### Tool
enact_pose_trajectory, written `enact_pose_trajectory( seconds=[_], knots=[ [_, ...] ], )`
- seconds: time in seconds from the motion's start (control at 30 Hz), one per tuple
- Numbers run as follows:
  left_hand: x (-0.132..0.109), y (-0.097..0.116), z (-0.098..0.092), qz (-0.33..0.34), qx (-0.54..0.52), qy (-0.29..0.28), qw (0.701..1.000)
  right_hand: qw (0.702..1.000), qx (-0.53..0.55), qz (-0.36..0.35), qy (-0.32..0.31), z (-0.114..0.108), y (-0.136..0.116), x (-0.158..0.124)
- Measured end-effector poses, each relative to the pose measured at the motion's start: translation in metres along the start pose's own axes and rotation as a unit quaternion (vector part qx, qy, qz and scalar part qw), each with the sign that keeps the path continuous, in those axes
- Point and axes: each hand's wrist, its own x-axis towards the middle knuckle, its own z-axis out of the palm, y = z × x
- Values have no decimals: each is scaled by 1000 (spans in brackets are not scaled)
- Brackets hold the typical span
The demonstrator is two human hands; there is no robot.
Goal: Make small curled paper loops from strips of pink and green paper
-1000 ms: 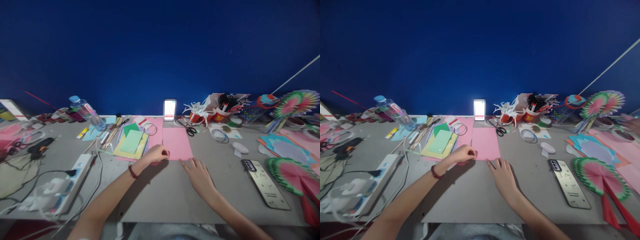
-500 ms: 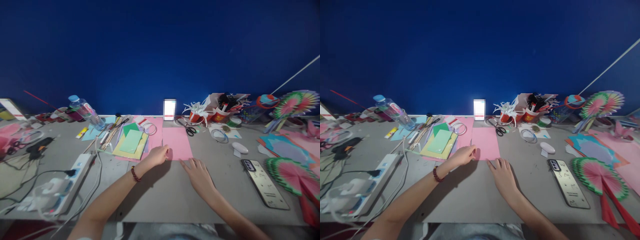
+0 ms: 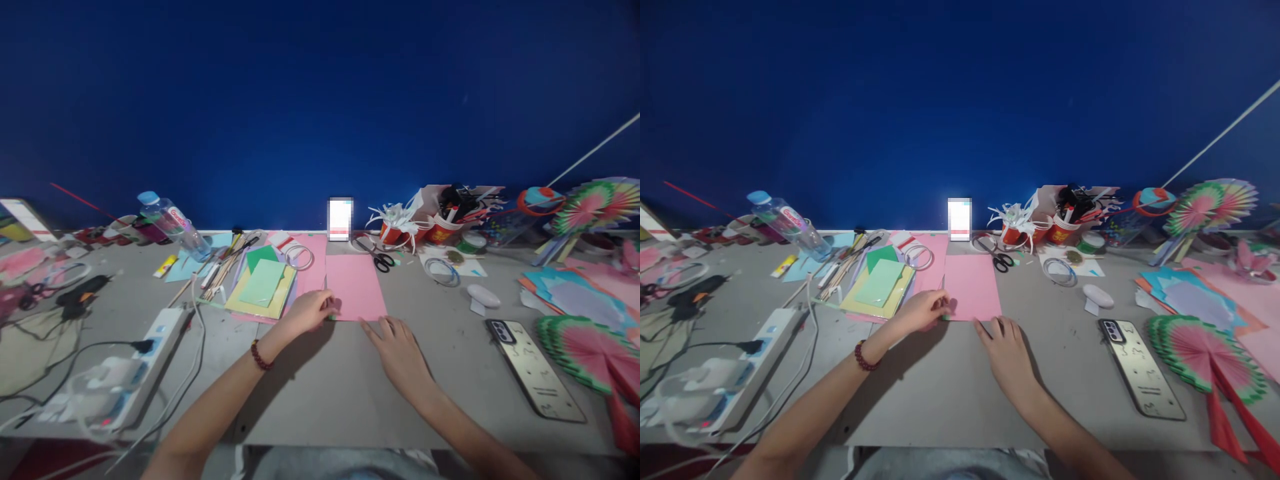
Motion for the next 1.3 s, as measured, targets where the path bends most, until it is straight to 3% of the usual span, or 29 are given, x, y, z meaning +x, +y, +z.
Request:
enact_pose_trajectory(
  seconds=[0.13,0.27,0.43,0.6,0.97,1.3],
  knots=[
    [-20,10,18,73,100,160,979,1000,2,4,1,-1,-1,1],
    [-44,20,58,193,218,168,942,1000,6,9,-3,-2,-2,1],
    [-52,20,90,159,292,205,921,1000,4,10,-2,0,-2,0],
    [-50,19,92,163,331,204,907,1000,-3,13,7,1,-2,-1],
    [-54,17,107,113,290,207,928,1000,-1,21,-1,2,-4,-1],
    [-60,25,109,78,259,195,943,1000,-9,25,-4,0,-6,-1]
  ],
)
